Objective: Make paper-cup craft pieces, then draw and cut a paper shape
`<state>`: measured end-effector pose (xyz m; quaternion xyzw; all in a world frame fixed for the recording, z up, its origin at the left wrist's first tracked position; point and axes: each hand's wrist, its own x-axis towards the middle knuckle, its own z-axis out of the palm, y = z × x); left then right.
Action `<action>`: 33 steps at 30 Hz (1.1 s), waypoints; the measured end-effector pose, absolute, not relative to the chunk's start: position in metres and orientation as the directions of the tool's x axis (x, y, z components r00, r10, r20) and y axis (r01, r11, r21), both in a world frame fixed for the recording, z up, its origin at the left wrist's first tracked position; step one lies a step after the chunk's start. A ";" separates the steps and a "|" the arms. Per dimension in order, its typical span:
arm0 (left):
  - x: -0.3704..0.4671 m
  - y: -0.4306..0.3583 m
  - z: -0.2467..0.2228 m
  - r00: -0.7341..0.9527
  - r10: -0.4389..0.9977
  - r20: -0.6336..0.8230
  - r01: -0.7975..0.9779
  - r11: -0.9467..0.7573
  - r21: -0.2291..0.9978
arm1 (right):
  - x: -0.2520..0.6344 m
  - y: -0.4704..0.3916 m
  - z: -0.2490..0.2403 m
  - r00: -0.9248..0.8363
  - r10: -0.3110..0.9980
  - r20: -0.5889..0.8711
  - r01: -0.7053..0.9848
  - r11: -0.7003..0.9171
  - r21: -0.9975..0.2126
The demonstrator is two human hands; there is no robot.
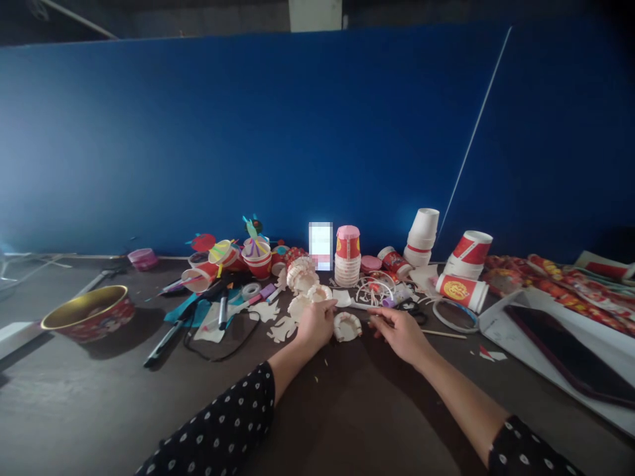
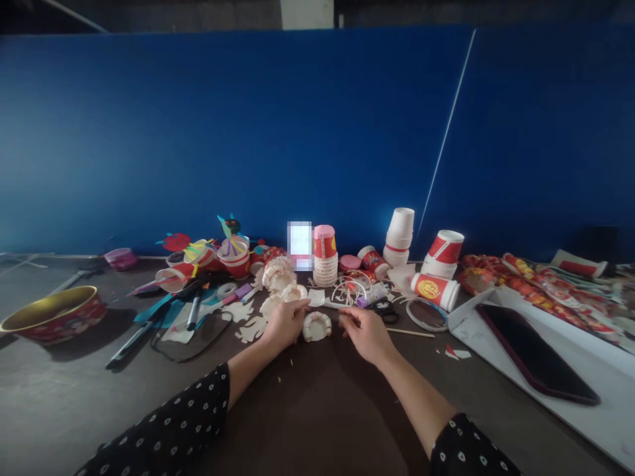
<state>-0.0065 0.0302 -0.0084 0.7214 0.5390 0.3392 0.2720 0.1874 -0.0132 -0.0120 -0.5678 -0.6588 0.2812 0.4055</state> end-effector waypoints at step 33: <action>0.004 -0.008 -0.002 0.301 0.895 0.329 0.183 -0.393 0.901 | 0.176 -0.026 0.001 -0.097 0.960 0.264 0.288 0.280 -0.916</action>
